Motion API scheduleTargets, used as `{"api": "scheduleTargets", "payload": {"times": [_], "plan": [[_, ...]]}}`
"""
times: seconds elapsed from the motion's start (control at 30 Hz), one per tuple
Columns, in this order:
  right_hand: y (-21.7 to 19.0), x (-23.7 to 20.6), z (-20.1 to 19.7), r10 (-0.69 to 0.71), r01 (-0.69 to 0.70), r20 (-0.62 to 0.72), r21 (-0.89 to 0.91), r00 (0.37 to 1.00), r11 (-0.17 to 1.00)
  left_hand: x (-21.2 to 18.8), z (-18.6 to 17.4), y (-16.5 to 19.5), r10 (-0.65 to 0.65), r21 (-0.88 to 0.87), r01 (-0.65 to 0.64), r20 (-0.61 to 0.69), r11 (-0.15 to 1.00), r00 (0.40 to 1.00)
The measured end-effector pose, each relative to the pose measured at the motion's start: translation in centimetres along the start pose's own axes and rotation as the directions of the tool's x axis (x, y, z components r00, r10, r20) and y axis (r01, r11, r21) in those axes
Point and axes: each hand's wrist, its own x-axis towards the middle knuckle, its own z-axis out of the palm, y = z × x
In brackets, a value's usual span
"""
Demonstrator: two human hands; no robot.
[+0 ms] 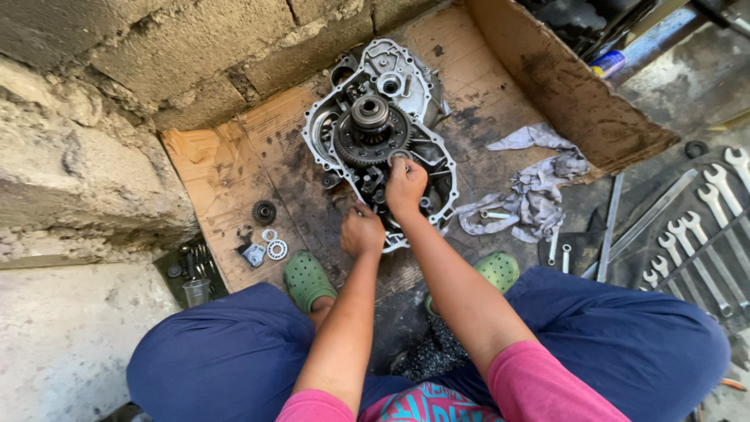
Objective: The person sits on the floor and assembles internal gears and bearings into an open engine casing. They place and adjust multiple gears and bearings by hand, occasionally removing and repositioning parts to fit them correctly within the casing.
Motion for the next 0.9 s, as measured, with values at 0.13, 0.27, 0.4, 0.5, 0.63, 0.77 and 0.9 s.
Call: {"api": "scheduleTargets", "payload": {"times": [0.13, 0.27, 0.4, 0.5, 0.63, 0.77, 0.9], "plan": [[-0.1, 0.7, -0.6, 0.038, -0.039, 0.063, 0.021, 0.997, 0.999, 0.1, 0.0, 0.3, 0.010, -0.032, -0.010, -0.010, 0.999, 1.000], [1.3, 3.6, -2.8, 0.249, -0.428, 0.563, 0.212, 0.788, 0.878, -0.1, 0.2, 0.1, 0.017, 0.008, -0.017, -0.009, 1.000, 1.000], [1.5, 5.2, -4.1, 0.253, -0.549, 0.798, 0.114, 0.547, 0.828, -0.2, 0.1, -0.1, 0.028, 0.017, -0.028, 0.000, 0.999, 1.000], [1.1, 3.3, -2.9, 0.231, -0.410, 0.567, 0.210, 0.791, 0.888, -0.1, 0.3, -0.3, 0.039, 0.009, -0.039, -0.009, 0.999, 0.999], [-0.1, -0.1, -0.4, -0.040, 0.040, -0.006, 0.021, 0.999, 0.999, 0.1, 0.5, -0.2, 0.036, 0.007, -0.035, -0.018, 0.999, 0.999], [-0.2, 1.1, -1.5, 0.098, -0.121, 0.213, 0.098, 0.972, 0.988, 0.0, 0.6, -0.2, 0.030, 0.007, -0.030, -0.019, 1.000, 0.999], [0.5, 5.0, -4.3, 0.243, -0.557, 0.794, 0.141, 0.557, 0.818, -0.2, 0.3, 0.0, 0.017, 0.020, -0.017, 0.008, 1.000, 1.000]]}}
